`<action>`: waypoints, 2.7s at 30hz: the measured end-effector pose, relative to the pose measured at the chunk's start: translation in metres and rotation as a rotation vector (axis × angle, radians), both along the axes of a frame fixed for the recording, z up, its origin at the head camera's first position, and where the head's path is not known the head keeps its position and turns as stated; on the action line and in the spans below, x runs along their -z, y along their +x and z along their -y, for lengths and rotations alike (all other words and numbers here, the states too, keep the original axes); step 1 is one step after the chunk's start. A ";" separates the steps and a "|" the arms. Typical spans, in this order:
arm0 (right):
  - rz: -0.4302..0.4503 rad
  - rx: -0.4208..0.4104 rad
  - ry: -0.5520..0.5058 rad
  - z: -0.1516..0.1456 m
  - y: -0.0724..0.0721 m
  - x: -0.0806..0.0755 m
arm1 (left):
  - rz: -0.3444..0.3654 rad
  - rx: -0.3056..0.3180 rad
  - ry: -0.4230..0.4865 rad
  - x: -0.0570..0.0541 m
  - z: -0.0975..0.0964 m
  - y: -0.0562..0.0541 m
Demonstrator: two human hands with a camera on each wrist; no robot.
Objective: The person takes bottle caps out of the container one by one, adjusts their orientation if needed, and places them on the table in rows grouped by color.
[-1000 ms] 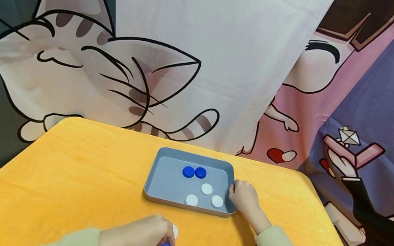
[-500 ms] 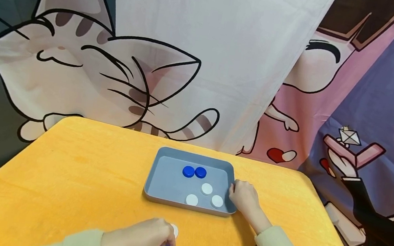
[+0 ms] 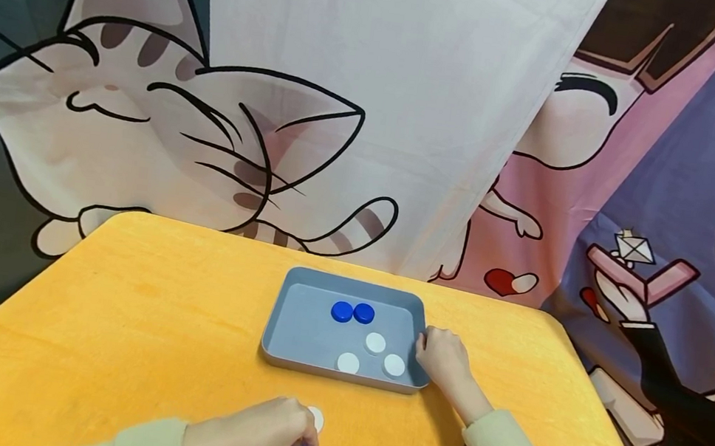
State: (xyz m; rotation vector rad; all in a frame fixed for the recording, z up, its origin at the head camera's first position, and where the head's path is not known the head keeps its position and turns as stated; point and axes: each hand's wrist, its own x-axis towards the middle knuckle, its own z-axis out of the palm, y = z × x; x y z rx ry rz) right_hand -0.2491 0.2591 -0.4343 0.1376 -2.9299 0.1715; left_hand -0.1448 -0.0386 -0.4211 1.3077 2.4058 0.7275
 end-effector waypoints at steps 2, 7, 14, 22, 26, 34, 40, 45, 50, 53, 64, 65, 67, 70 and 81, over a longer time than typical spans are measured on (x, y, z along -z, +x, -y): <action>0.004 0.000 0.000 0.000 0.000 0.000 | 0.026 -0.009 -0.007 0.000 0.000 0.000; 0.003 -0.004 -0.003 -0.001 0.000 0.000 | 0.083 -0.028 -0.025 -0.001 0.000 0.001; 0.003 -0.004 -0.008 -0.001 0.000 0.000 | 0.091 -0.040 -0.032 -0.003 -0.001 0.002; 0.016 0.003 -0.010 0.000 0.000 0.000 | 0.095 -0.056 -0.042 -0.008 -0.002 0.001; 0.015 0.002 -0.013 0.000 -0.001 0.000 | 0.056 -0.073 -0.047 -0.015 -0.003 -0.001; 0.025 0.007 -0.020 0.000 0.000 -0.001 | 0.028 -0.088 0.033 -0.028 -0.005 -0.011; 0.016 0.004 -0.014 0.000 0.000 -0.001 | 0.056 -0.120 0.121 -0.032 -0.006 -0.019; 0.021 0.006 -0.014 0.000 0.000 -0.001 | 0.064 -0.125 0.176 -0.035 -0.011 -0.028; 0.027 0.009 -0.015 -0.001 0.000 0.000 | 0.033 -0.117 0.199 -0.033 -0.017 -0.040; 0.022 0.008 -0.013 -0.001 0.000 0.000 | 0.022 -0.115 0.214 -0.031 -0.020 -0.047; -0.013 -0.011 -0.011 -0.002 -0.001 0.002 | -0.023 -0.067 0.211 -0.024 -0.021 -0.081; -0.013 -0.012 -0.012 -0.002 -0.001 0.002 | -0.028 -0.066 0.212 -0.024 -0.021 -0.084; -0.009 -0.013 -0.015 -0.002 -0.001 0.002 | -0.040 -0.063 0.219 -0.023 -0.020 -0.090; -0.004 -0.011 -0.019 -0.002 -0.001 0.002 | -0.043 -0.070 0.216 -0.022 -0.021 -0.097; -0.014 -0.006 -0.020 -0.002 -0.002 0.002 | -0.039 -0.085 0.215 -0.020 -0.023 -0.109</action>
